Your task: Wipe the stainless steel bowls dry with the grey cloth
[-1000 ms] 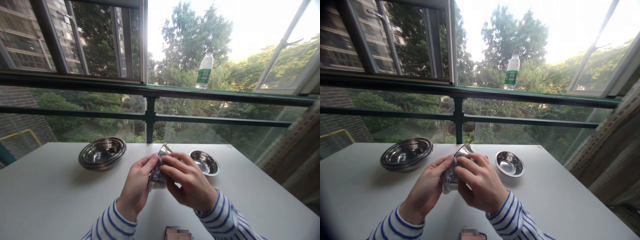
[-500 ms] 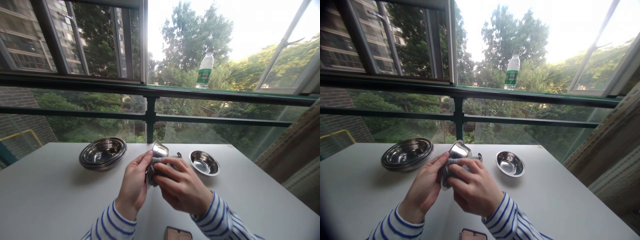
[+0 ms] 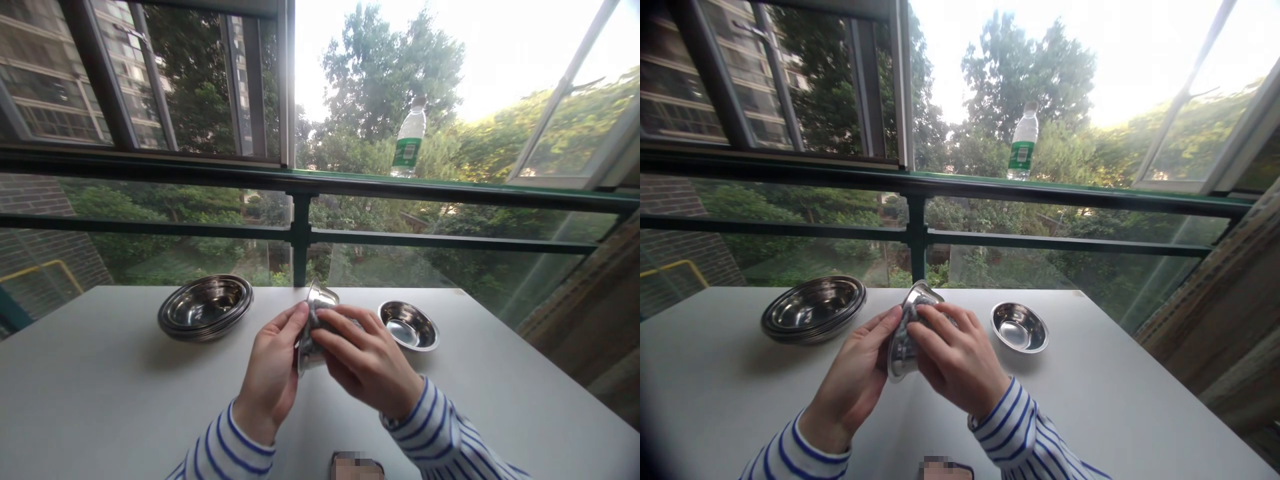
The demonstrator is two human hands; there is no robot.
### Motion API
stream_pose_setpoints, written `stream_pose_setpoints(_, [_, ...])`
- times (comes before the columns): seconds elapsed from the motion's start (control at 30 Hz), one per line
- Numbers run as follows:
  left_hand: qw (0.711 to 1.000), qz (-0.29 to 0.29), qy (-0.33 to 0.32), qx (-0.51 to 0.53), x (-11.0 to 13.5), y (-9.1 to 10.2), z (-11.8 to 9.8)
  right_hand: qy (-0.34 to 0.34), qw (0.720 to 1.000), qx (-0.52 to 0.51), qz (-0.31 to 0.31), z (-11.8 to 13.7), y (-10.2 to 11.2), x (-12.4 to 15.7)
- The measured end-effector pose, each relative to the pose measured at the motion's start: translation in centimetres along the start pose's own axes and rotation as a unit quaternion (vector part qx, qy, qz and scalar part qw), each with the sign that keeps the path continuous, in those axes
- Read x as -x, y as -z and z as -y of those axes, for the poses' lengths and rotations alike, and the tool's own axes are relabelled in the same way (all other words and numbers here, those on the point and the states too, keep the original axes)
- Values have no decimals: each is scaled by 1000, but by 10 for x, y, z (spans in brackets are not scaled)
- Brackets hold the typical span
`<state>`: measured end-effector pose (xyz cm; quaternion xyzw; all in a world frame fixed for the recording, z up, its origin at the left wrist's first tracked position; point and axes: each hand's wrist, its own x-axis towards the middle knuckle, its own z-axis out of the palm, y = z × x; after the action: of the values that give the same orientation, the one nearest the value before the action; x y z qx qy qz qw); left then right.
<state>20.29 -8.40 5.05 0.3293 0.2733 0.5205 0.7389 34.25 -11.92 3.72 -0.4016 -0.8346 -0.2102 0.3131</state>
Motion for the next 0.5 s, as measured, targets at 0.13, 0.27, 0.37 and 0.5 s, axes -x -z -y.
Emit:
stream_pose_setpoints(0.13, [1000, -3, 13, 0, 1, -1, 1, -42, 999, -11, -4, -4, 3, 1])
stream_pose_setpoints(0.27, [1000, -14, 12, -4, 1, 0, 0, 32, 998, -28, 37, 1, 4, 0])
stream_pose_setpoints(0.37, [1000, 9, 24, -10, 2, -1, 1, -15, 1000, -16, 8, -1, 6, -1])
stream_pose_setpoints(0.5, [999, 27, 37, -18, 3, -2, 4, -42, 999, -19, 10, -4, 10, 0])
